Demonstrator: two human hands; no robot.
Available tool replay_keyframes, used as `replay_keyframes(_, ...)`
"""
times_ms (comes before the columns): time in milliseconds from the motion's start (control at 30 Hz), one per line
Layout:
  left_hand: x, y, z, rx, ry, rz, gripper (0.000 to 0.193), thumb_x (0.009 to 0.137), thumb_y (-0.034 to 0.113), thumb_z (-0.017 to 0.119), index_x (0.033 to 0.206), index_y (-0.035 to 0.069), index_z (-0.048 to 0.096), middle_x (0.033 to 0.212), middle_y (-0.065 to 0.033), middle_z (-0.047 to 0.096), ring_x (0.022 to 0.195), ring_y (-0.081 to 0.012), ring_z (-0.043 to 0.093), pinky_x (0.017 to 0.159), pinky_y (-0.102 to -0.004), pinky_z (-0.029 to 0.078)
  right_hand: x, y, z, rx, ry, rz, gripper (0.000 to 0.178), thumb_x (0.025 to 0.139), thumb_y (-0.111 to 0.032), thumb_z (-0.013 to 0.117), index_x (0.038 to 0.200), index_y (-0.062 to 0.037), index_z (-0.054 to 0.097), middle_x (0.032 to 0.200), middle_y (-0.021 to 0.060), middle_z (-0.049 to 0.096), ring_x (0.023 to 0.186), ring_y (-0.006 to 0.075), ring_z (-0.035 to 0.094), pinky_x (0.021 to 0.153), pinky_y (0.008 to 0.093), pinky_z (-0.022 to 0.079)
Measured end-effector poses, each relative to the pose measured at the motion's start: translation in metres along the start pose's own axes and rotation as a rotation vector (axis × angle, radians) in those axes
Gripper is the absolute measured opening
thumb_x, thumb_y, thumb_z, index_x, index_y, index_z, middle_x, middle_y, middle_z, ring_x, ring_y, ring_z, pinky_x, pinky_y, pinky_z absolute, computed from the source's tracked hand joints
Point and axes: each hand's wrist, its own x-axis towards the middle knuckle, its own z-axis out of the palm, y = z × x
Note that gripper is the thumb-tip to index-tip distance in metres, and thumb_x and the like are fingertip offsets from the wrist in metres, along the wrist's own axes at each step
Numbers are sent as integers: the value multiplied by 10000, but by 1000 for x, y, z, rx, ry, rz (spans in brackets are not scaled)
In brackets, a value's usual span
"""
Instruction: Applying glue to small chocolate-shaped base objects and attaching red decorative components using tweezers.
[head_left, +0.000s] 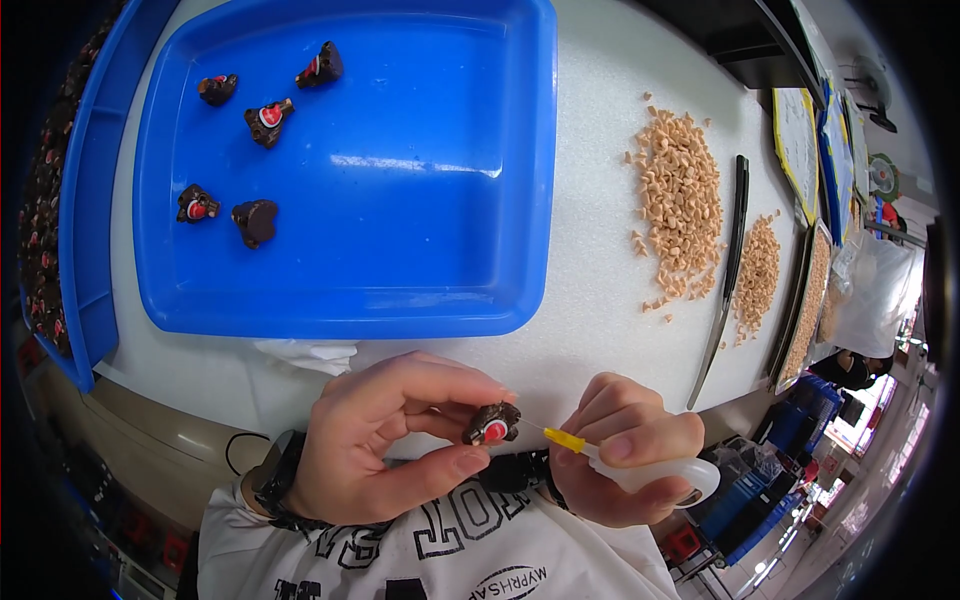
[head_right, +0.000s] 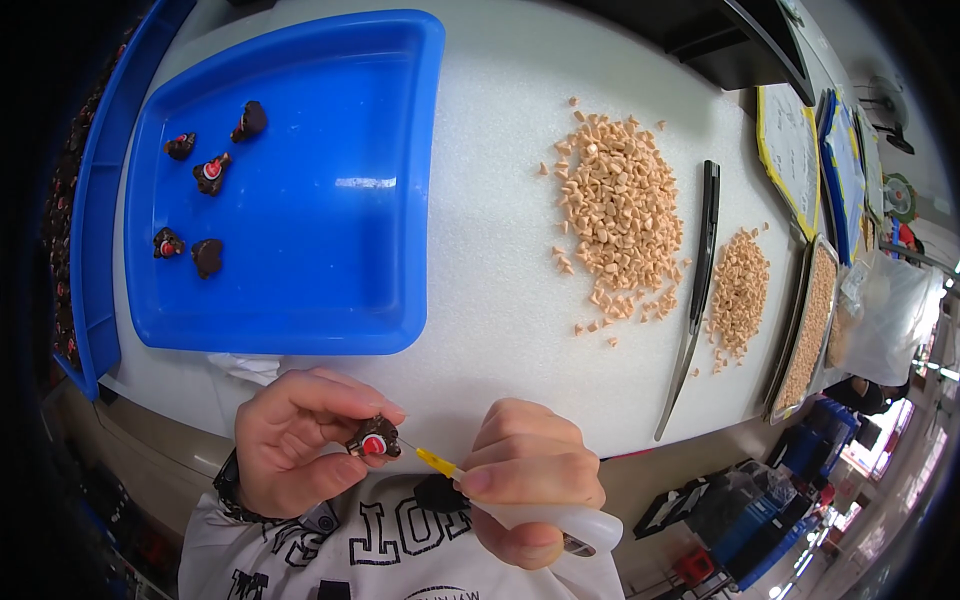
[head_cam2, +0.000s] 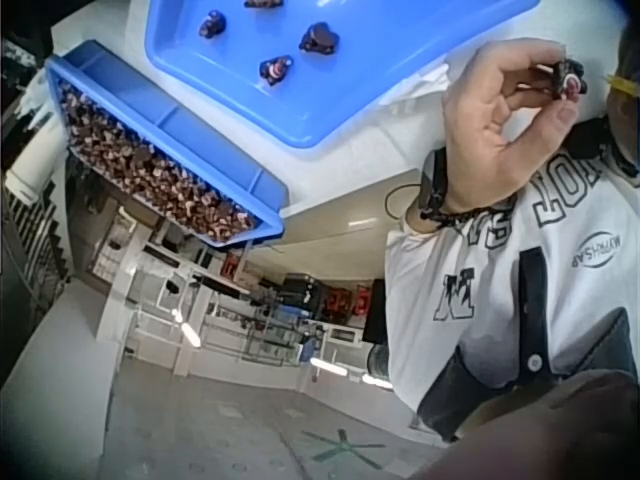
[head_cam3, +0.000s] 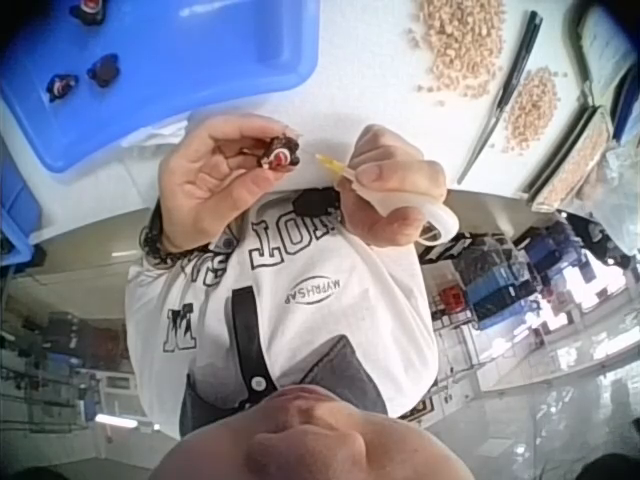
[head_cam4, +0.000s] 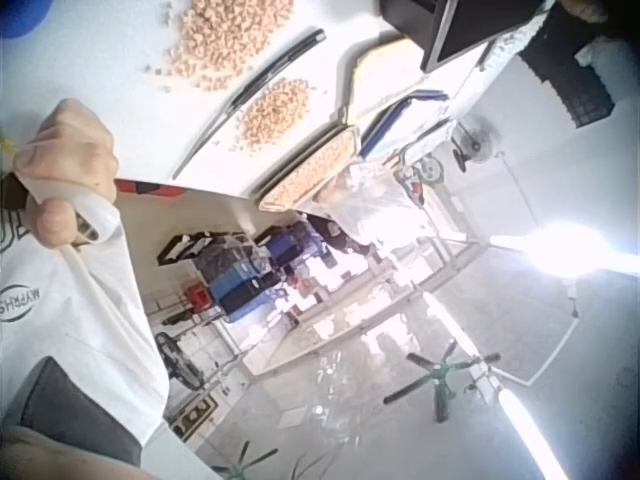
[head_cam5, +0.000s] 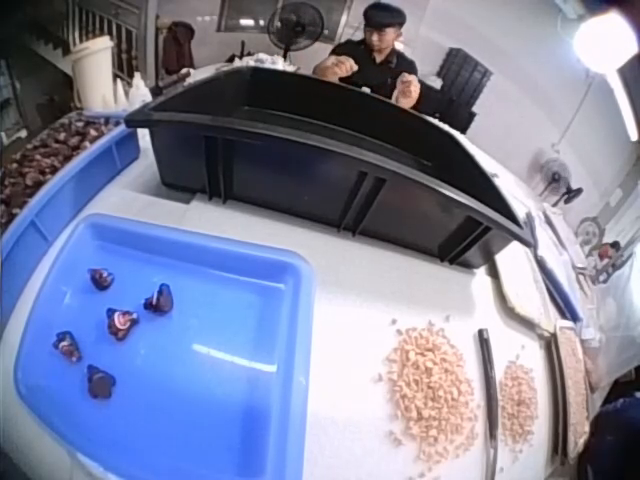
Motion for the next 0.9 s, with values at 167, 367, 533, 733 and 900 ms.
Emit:
replay_keyframes(167,0,-1,0,-6,-14,19,370,821,-42,623,1139,-119,452,1129,-276,530,982,-250,615,840,-321,546,0,1,-1,13,6,-10,387,989,-423,312,836,-90,435,444,7,452,342,109,378,361,214,263)
replay_keyframes(367,1,-2,-1,28,8,90,356,823,-48,612,1130,-108,443,1144,-261,490,979,-243,602,833,-322,548,2,-1,-2,79,-25,-7,386,989,-421,333,827,-92,452,444,-5,453,343,107,380,357,207,272)
replay_keyframes(533,1,-1,0,11,7,77,364,820,-51,612,1132,-105,432,1149,-257,484,983,-255,608,839,-330,549,3,0,-2,88,-20,-16,385,989,-420,343,817,-94,457,441,-10,455,338,99,381,349,206,268)
replay_keyframes(733,1,-2,0,3,11,76,366,822,-53,609,1134,-106,426,1143,-256,484,987,-263,611,851,-338,548,2,1,-3,81,-36,-22,383,988,-419,344,814,-96,456,441,-12,459,330,96,384,340,205,264)
replay_keyframes(900,2,-2,0,6,8,85,363,823,-52,607,1133,-104,424,1138,-255,485,988,-261,609,852,-338,549,3,1,-2,70,-40,-24,378,986,-417,346,816,-98,456,441,-14,463,329,95,388,338,204,261)
